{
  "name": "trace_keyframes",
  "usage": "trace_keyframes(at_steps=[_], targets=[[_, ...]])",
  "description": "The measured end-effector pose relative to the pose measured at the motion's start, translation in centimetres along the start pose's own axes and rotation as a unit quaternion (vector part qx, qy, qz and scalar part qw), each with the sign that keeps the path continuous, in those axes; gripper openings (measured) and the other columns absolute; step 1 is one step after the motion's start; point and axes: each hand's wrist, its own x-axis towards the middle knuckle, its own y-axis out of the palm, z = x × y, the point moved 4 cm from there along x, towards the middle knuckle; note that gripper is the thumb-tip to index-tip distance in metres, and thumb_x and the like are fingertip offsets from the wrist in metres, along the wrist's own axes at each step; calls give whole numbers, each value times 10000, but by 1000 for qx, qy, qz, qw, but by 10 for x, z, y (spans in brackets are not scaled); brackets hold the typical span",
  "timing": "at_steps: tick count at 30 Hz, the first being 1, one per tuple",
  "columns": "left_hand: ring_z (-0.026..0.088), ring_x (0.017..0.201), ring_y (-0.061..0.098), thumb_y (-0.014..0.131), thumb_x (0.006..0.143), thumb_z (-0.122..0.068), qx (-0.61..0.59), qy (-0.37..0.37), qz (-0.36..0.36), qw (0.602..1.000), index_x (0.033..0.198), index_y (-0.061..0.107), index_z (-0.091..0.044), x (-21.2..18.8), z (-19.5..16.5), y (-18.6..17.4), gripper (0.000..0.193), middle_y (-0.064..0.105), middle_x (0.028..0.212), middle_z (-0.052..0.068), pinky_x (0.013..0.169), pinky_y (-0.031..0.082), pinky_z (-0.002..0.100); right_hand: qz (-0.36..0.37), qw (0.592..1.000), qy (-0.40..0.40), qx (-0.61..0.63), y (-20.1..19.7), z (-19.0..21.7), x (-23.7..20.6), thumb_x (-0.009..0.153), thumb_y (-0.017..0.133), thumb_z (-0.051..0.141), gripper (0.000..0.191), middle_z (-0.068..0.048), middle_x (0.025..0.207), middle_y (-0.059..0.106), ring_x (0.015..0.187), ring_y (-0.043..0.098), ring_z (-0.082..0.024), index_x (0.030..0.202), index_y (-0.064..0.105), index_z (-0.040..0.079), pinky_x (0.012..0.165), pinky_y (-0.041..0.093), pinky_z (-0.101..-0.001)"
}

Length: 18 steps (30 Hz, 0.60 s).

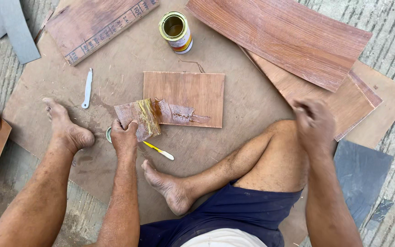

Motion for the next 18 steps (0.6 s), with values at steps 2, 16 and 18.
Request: trace_keyframes(at_steps=[2, 16, 18], targets=[[175, 1567, 189, 246, 929, -801, -8, -8, -5, 1000, 1646, 62, -113, 8, 5, 5, 1010, 147, 1723, 15, 1280, 177, 340, 122, 991, -49, 4, 72, 59, 57, 1007, 641, 144, 201, -111, 1119, 709, 1015, 663, -223, 1175, 740, 97, 890, 557, -368], [241, 1560, 193, 294, 942, -768, 115, -12, 4, 993, 1618, 45, -71, 21, -14, 76, 1003, 172, 1686, 98, 1270, 185, 380, 313, 949, 44, -16, 245, 53, 163, 957, 649, 212, 301, -98, 1191, 693, 1055, 690, -249, 1245, 704, 141, 916, 560, -426], [251, 1541, 278, 221, 904, -827, 24, -22, 5, 999, 1603, 82, -80, 22, -13, 79, 1032, 240, 1658, 107, 1264, 277, 377, 314, 948, 48, 2, 246, 56, 169, 965, 646, 206, 291, -89, 1178, 701, 1050, 693, -229, 1243, 708, 146, 907, 563, -414]])
